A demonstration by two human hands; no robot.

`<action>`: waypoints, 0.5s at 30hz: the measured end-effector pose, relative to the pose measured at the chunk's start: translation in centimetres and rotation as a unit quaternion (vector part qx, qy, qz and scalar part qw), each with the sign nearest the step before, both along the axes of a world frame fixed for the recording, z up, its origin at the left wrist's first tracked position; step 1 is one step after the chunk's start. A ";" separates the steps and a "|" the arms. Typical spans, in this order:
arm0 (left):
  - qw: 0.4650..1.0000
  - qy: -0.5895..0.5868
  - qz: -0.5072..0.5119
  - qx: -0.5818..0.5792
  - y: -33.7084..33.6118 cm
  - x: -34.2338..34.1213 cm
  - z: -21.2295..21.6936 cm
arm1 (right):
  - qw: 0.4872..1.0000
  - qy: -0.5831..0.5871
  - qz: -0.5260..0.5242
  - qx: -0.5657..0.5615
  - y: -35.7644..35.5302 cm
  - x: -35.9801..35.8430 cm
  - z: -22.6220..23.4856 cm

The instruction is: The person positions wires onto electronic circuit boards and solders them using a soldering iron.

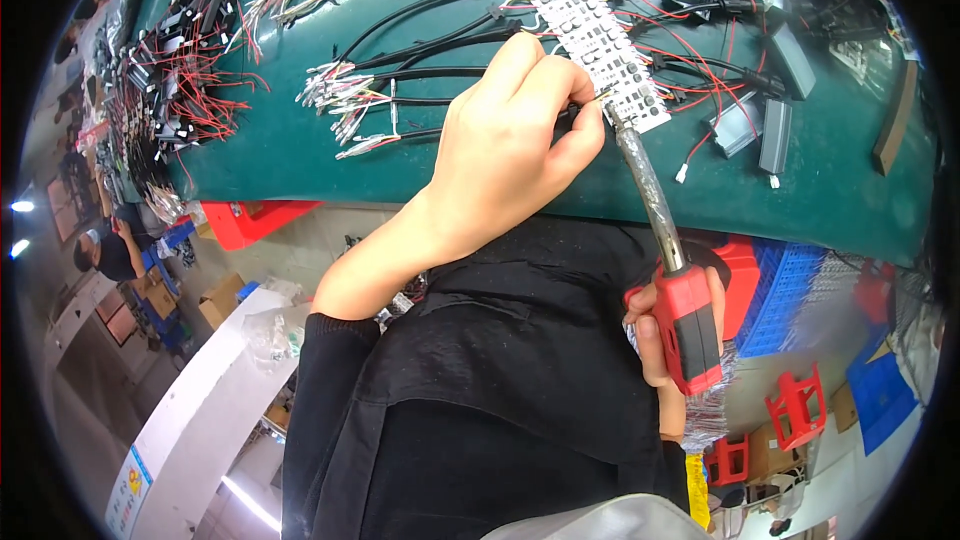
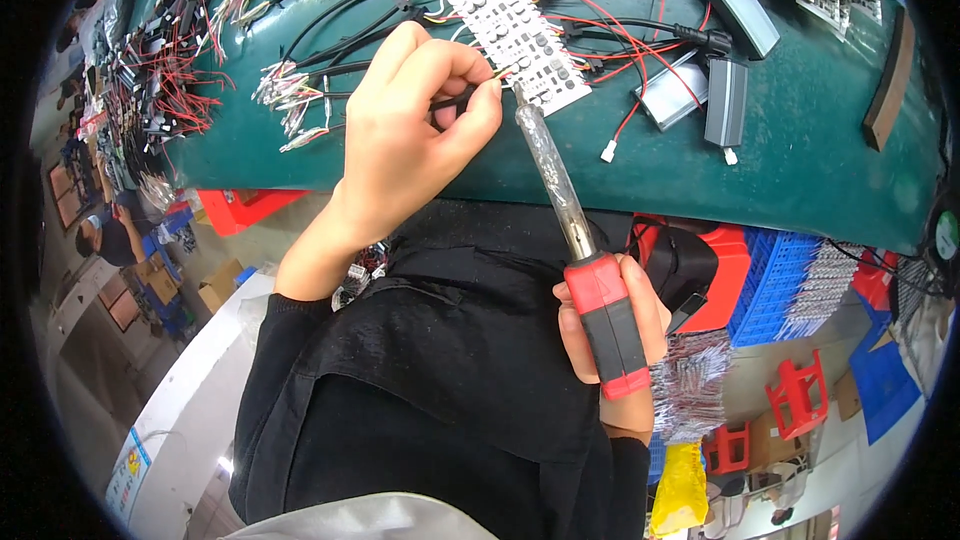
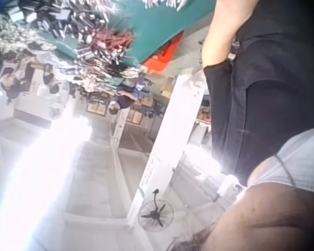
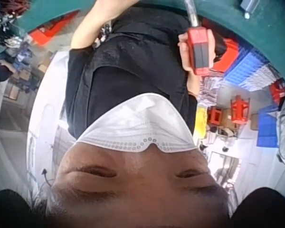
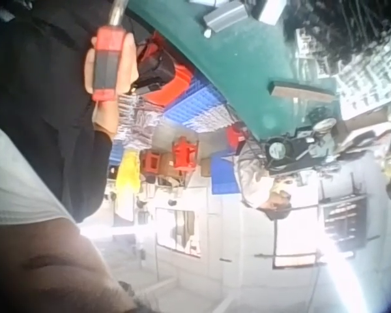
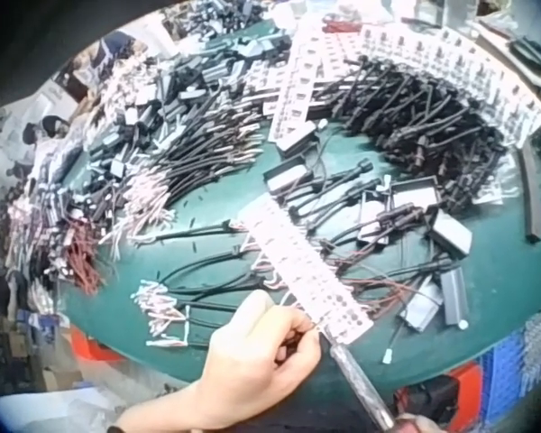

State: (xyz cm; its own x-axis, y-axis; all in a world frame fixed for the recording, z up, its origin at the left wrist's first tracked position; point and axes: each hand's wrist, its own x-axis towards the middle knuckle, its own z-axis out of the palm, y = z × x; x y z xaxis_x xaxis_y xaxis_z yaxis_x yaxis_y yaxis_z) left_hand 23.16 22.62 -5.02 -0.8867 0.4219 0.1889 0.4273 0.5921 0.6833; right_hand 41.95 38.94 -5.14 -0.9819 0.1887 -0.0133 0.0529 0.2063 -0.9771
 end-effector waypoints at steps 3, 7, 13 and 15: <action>1.000 -0.006 0.001 0.008 0.0 0.0 0.0 | 1.000 -0.006 -0.005 -0.017 -0.1 0.0 0.1; 1.000 0.003 -0.002 0.006 -0.1 -0.1 -0.1 | 0.997 -0.035 -0.034 -0.061 -0.7 0.0 0.2; 1.000 0.000 -0.004 0.008 -0.2 -0.1 -0.1 | 0.992 -0.049 -0.008 -0.117 0.1 -0.7 1.1; 1.000 -0.004 -0.005 0.005 -0.2 -0.2 0.0 | 0.992 -0.049 -0.012 -0.118 0.1 -0.5 1.0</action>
State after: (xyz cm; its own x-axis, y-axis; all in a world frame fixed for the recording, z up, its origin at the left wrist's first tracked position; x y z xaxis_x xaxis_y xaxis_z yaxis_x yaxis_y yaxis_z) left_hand 23.00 22.47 -5.06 -0.8844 0.4282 0.1859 0.4271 0.5818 0.6921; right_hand 41.43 39.00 -4.16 -0.9692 0.1920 -0.1541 0.1512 -0.0299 -0.9881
